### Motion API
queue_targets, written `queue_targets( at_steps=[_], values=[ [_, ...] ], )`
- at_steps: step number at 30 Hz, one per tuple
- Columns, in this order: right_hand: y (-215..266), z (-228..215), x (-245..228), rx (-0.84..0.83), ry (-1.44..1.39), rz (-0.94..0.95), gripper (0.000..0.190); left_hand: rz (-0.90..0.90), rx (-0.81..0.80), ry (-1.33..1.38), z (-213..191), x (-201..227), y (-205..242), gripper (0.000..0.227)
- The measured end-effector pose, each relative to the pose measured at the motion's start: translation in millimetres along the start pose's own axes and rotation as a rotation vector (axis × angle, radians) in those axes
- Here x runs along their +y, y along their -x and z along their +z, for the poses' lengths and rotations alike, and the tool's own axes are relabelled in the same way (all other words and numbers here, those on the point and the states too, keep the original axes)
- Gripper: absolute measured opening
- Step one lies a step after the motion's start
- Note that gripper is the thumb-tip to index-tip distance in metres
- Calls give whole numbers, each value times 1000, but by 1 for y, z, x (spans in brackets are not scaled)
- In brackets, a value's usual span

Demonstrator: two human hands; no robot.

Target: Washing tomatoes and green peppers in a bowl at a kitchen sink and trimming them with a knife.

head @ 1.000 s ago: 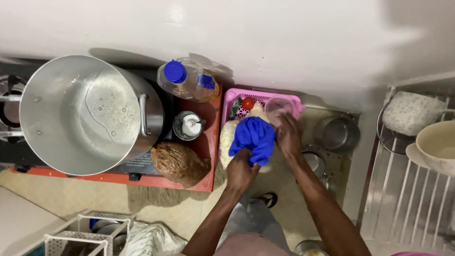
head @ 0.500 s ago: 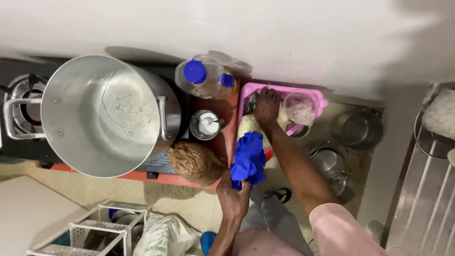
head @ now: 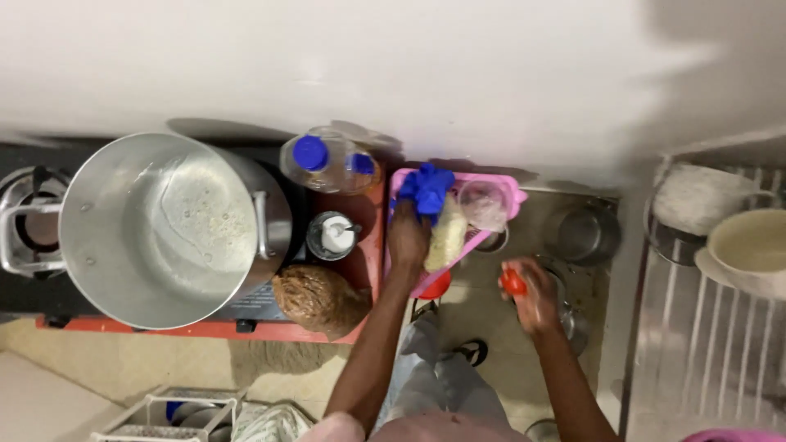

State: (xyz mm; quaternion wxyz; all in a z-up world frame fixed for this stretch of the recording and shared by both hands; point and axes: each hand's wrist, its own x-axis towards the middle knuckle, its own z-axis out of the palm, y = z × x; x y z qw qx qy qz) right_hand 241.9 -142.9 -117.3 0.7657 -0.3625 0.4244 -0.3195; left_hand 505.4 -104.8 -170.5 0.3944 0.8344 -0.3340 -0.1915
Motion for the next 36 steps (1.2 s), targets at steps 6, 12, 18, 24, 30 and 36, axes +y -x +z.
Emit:
queue_targets(
  at_steps=[6,12,18,24,30,36],
  values=[
    [138,-108,22,404,105,220,40,310,-258,-695,143,-149,-46,24],
    [259,-173,21,599,-188,195,30,380,-448,-301,52,-100,6,35],
    [364,-264,29,702,-439,-192,32,261,-158,-245,-12,32,135,53],
    [388,-387,16,1505,-414,-177,15,90,-741,-116,30,51,263,63],
    [359,-533,77,1152,-1095,-958,19,334,-957,-335,83,138,326,31],
    [343,-567,129,1222,989,-174,55,588,-1023,-166,117,231,378,26]
  ],
)
